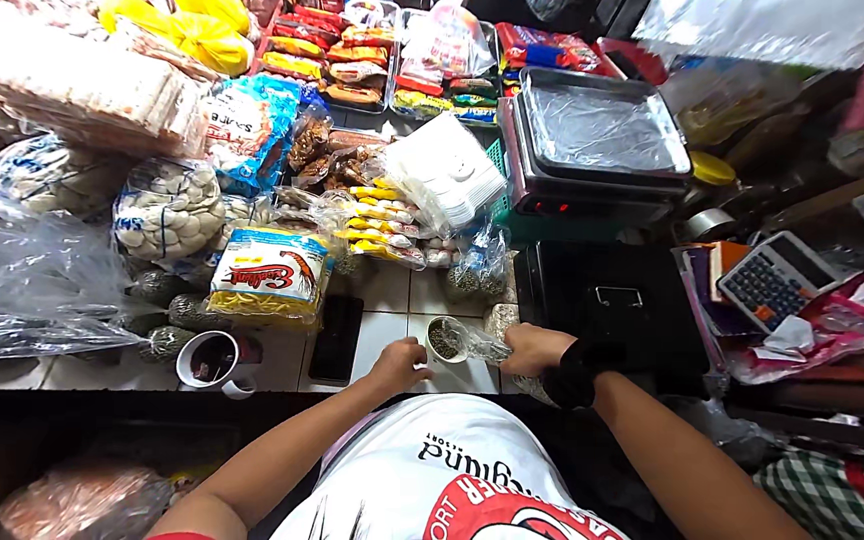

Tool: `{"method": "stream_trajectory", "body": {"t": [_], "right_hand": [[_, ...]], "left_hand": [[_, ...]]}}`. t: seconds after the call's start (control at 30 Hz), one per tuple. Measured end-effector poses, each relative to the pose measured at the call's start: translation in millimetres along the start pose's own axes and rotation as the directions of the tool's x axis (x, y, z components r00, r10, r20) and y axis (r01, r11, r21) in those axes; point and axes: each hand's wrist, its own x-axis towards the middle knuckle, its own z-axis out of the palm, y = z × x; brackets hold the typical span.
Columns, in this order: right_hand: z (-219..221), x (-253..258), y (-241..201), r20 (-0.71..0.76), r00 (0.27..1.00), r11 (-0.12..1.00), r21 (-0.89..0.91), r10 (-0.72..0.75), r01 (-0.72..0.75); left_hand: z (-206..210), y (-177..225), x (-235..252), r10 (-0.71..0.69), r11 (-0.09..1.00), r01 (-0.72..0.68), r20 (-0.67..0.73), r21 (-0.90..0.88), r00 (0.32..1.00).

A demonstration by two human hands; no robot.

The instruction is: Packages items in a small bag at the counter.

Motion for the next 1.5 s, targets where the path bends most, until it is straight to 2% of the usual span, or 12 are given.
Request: {"method": "stream_trajectory", "body": {"t": [0.13, 0.33, 0.43, 0.53, 0.67, 0.93, 1.0, 1.1, 1.17, 1.23, 1.3, 1.5], "right_hand": [[1, 0, 2, 0.004, 1.000, 1.000, 0.014, -0.013, 0.013], [27, 4, 9, -0.006, 0.996, 0.992, 0.094, -0.084, 0.084], [54, 6, 19, -0.114, 0.988, 0.976, 0.181, -0.105, 0.124], [80, 8, 25, -0.249, 0.956, 0.955, 0.208, -0.157, 0.211], [107, 22, 30, -0.354, 0.921, 0.958, 0.164, -0.164, 0.233], [152, 47, 41, -0.588, 0.790, 0.924, 0.178, -0.176, 0.338], [160, 51, 44, -0.637, 0.752, 0.911, 0.190, -0.170, 0.366], [171, 56, 46, -0.715, 0.678, 0.887, 0.191, -0.168, 0.421], [174, 55, 45, -0.732, 0.660, 0.885, 0.181, -0.170, 0.429], [173, 54, 44, -0.728, 0.664, 0.886, 0.183, -0.169, 0.427], [174, 53, 45, -0.726, 0.667, 0.887, 0.182, -0.170, 0.424], [177, 57, 48, -0.715, 0.678, 0.888, 0.188, -0.169, 0.420]], "left_hand": [[27, -14, 0, 0.137, 0.987, -0.142, 0.064, 0.078, 0.988], [59, -24, 6, 0.158, 0.968, -0.111, -0.204, 0.227, 0.966], [59, -20, 4, 0.047, 0.982, 0.016, -0.326, 0.189, 0.944], [53, -15, 3, -0.088, 0.980, 0.139, -0.308, 0.146, 0.947], [55, -8, 9, -0.101, 0.972, 0.164, -0.327, 0.170, 0.940], [41, 3, 15, -0.246, 0.940, 0.284, -0.199, 0.188, 0.949], [32, 5, 7, -0.125, 0.977, 0.177, -0.354, 0.116, 0.927], [14, 17, 14, 0.163, 0.986, -0.159, -0.563, 0.056, 0.811], [-5, 31, 25, 0.160, 0.986, -0.131, -0.379, 0.100, 0.912], [-26, 48, 43, -0.051, 0.973, 0.048, 0.009, 0.226, 0.999], [-34, 57, 58, -0.136, 0.947, 0.066, 0.206, 0.314, 0.969], [-38, 70, 83, 0.046, 0.966, -0.137, 0.373, 0.220, 0.927]]}}
